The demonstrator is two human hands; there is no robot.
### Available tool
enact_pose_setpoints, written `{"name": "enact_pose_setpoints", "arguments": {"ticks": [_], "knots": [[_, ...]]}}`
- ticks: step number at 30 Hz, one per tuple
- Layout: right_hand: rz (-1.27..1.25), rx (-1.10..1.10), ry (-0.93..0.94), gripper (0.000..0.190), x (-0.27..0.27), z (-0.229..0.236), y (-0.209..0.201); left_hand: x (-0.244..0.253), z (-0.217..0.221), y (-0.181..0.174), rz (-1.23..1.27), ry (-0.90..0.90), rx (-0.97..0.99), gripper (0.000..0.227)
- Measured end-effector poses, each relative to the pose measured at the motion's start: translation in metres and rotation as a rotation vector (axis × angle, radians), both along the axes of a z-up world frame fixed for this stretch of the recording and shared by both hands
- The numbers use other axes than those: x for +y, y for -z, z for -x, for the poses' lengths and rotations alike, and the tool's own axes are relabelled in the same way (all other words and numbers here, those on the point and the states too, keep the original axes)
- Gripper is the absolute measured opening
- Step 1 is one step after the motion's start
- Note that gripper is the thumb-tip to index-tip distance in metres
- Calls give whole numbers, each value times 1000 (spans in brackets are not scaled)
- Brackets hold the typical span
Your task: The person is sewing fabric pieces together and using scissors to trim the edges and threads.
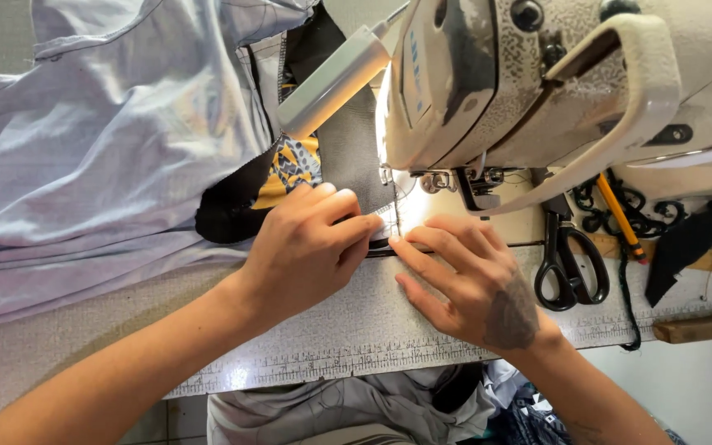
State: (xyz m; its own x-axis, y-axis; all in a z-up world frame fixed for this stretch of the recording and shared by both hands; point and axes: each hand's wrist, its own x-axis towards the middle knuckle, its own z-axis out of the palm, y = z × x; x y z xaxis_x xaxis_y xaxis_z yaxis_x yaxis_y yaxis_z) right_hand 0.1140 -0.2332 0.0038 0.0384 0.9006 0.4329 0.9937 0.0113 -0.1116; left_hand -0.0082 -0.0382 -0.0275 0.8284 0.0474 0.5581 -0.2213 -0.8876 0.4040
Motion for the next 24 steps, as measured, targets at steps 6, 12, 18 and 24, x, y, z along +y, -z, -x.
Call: {"name": "enact_pose_setpoints", "arguments": {"ticks": [6,12,18,24], "knots": [[50,-13,-18,29,-2,0,1,1,-1,7,134,14,95,12],[102,-12,-12,29,-2,-4,1,0,-2,-5,60,36,7,16],[128,45,-25,27,2,-3,-7,3,2,-11,-208,112,-101,20],[144,73,-8,28,0,-6,-7,9,3,-9,-38,152,-101,15]]}}
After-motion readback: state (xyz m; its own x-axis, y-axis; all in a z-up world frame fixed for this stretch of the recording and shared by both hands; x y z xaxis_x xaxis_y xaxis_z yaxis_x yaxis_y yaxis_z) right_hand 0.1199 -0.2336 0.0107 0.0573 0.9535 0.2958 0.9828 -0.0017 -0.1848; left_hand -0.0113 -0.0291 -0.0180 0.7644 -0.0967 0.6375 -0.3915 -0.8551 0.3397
